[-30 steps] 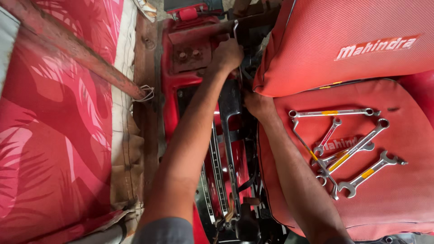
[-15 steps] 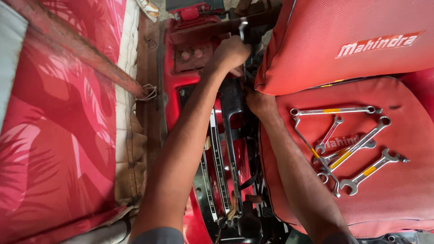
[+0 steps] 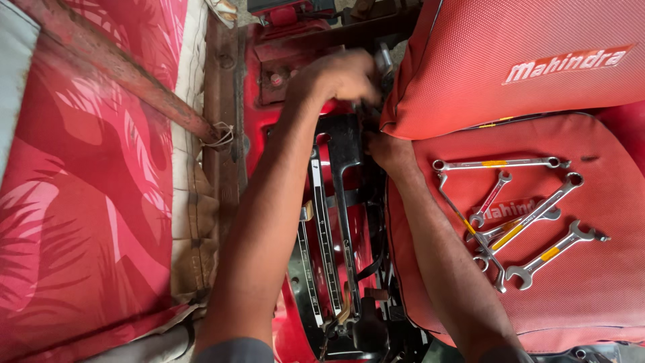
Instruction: The person uses a combination wrench to tighten bolts on the side of a red tractor near the seat. They then switch to a screwdriver to adjust a component on the tractor's control panel.
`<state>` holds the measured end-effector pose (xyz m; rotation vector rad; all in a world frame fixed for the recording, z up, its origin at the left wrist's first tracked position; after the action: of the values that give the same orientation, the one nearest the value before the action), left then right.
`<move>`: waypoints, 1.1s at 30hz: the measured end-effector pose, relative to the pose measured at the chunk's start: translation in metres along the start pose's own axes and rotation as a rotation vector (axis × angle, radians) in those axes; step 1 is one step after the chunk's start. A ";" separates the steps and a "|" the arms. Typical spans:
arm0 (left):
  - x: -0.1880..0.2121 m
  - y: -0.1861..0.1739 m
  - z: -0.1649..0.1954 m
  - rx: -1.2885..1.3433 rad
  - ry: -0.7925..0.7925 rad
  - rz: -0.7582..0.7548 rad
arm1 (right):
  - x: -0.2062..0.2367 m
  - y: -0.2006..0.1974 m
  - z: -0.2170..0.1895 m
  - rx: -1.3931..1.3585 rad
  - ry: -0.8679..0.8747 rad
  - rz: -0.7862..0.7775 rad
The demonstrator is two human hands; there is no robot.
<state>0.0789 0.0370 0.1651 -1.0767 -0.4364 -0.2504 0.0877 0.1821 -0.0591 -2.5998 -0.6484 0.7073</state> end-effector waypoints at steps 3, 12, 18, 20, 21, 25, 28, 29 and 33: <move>-0.025 0.015 -0.018 0.329 -0.034 0.194 | -0.001 0.000 -0.003 -0.438 0.251 0.099; -0.062 0.041 -0.017 0.266 -0.126 0.625 | 0.000 -0.006 -0.008 0.683 -0.411 0.075; -0.051 0.039 -0.012 0.375 -0.167 0.681 | -0.002 -0.008 -0.005 0.758 -0.427 0.085; -0.050 0.042 -0.005 0.325 -0.169 0.746 | -0.002 -0.008 -0.003 0.691 -0.331 0.085; -0.050 0.044 -0.001 0.312 -0.111 0.716 | -0.002 -0.008 -0.003 0.788 -0.366 0.073; -0.050 0.048 0.012 0.213 0.024 0.522 | 0.000 -0.011 0.002 0.993 -0.504 0.101; -0.045 0.042 0.013 0.198 0.004 0.253 | -0.001 -0.011 0.008 0.561 -0.150 0.029; -0.041 0.039 0.014 0.212 -0.011 0.150 | 0.000 -0.010 0.011 0.338 0.038 -0.026; -0.015 0.022 0.019 -0.052 -0.023 -0.126 | -0.001 -0.006 0.005 -0.911 0.035 0.130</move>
<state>0.0701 0.0643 0.1482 -1.1053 -0.5221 -0.3628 0.0819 0.1873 -0.0603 -3.4924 -0.9637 0.4507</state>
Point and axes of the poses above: each hand's wrist, its own x-axis away from the middle knuckle, its own y-axis out of the palm, z = x × y, the point moved 1 cm from there along -x, towards the middle knuckle, and after that the axes turned 12 degrees about -y, right-handed, at the moved point
